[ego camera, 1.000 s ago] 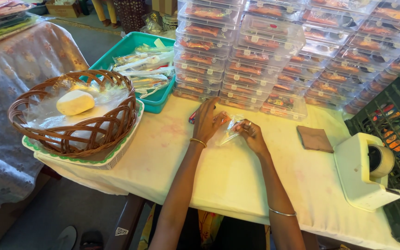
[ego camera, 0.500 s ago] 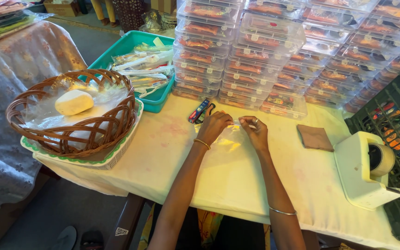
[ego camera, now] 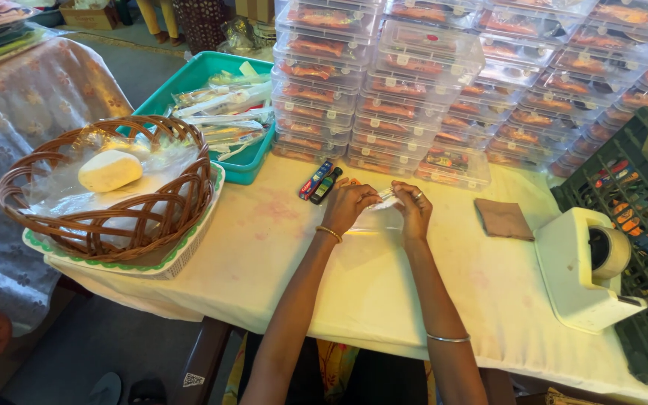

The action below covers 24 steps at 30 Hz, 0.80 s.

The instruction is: The person arranges three small boxes on a table, then picks up a plastic bag and places the boxes inside. The person folds the bag to secure the items.

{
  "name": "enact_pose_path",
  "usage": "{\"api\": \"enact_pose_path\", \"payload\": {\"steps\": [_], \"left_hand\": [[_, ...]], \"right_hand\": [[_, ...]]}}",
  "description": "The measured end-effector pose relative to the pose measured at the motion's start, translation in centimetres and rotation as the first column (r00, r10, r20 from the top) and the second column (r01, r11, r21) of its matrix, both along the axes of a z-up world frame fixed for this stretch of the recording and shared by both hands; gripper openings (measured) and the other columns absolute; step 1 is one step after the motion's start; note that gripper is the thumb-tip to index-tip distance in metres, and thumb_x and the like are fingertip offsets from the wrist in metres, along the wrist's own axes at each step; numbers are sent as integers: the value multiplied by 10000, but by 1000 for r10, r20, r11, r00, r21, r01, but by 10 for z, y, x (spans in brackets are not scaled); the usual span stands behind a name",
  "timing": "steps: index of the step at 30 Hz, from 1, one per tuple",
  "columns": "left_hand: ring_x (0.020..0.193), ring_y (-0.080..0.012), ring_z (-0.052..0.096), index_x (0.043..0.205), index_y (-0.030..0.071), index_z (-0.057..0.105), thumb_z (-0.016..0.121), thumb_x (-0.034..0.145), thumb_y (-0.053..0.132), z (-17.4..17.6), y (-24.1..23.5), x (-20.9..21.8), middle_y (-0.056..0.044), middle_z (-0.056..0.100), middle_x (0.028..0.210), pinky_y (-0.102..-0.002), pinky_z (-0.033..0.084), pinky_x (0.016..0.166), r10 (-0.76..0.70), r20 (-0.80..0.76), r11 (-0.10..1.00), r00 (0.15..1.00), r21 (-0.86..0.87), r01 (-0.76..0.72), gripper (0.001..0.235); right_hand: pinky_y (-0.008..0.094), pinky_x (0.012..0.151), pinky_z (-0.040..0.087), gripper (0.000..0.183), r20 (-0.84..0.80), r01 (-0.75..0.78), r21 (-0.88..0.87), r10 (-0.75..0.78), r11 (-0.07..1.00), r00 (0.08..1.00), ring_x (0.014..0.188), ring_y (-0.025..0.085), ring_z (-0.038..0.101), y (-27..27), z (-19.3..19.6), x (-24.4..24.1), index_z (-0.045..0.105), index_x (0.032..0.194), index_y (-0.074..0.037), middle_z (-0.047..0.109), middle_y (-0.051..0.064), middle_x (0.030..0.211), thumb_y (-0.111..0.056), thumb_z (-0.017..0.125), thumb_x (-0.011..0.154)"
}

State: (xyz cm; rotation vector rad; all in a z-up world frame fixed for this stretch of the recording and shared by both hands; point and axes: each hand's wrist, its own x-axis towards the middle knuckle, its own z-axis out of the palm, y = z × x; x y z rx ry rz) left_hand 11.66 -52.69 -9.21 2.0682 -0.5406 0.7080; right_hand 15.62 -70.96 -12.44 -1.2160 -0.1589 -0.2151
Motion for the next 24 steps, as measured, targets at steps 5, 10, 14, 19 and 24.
{"api": "enact_pose_path", "payload": {"steps": [5,10,14,19,24], "left_hand": [[721,-231,655,889,109,740,689,948,300,-3,9,-1,-36,694,687,-410,456,905,60,10,996,998,59,-61,207],[681,-299,615,881,68,705,677,980,231,-10,14,2,-97,674,694,-430,487,794,117,84,991,990,63,-122,193],[697,-284,683,925,78,697,658,974,277,-10,15,3,-111,692,745,-410,528,680,83,19,995,996,-48,-82,209],[710,-324,687,977,111,740,661,960,391,-2,7,-7,-128,698,743,-428,525,640,14,-144,1000,989,4,-14,291],[722,-296,678,941,113,713,608,995,438,-23,5,8,-92,696,734,-419,506,652,75,-99,993,992,103,-65,346]], "right_hand": [[234,724,516,137,-62,-81,-211,70,974,996,847,69,643,0,1,-1,723,1022,-112,738,-17,968,-238,705,971],[246,616,413,245,-62,-220,-283,211,933,975,713,91,558,-5,-7,3,672,1099,-68,694,-1,823,-187,784,916],[233,678,482,228,-55,-219,-316,212,923,976,770,70,616,-5,-6,4,681,1098,-37,711,0,884,-149,770,921],[213,709,504,211,9,-241,-371,263,897,965,818,36,641,-7,-6,3,704,1097,-38,715,-29,941,-98,756,902],[204,640,448,105,36,-113,-339,133,934,990,731,36,607,-12,-12,12,750,1023,-36,743,-4,888,-50,722,923]]}}
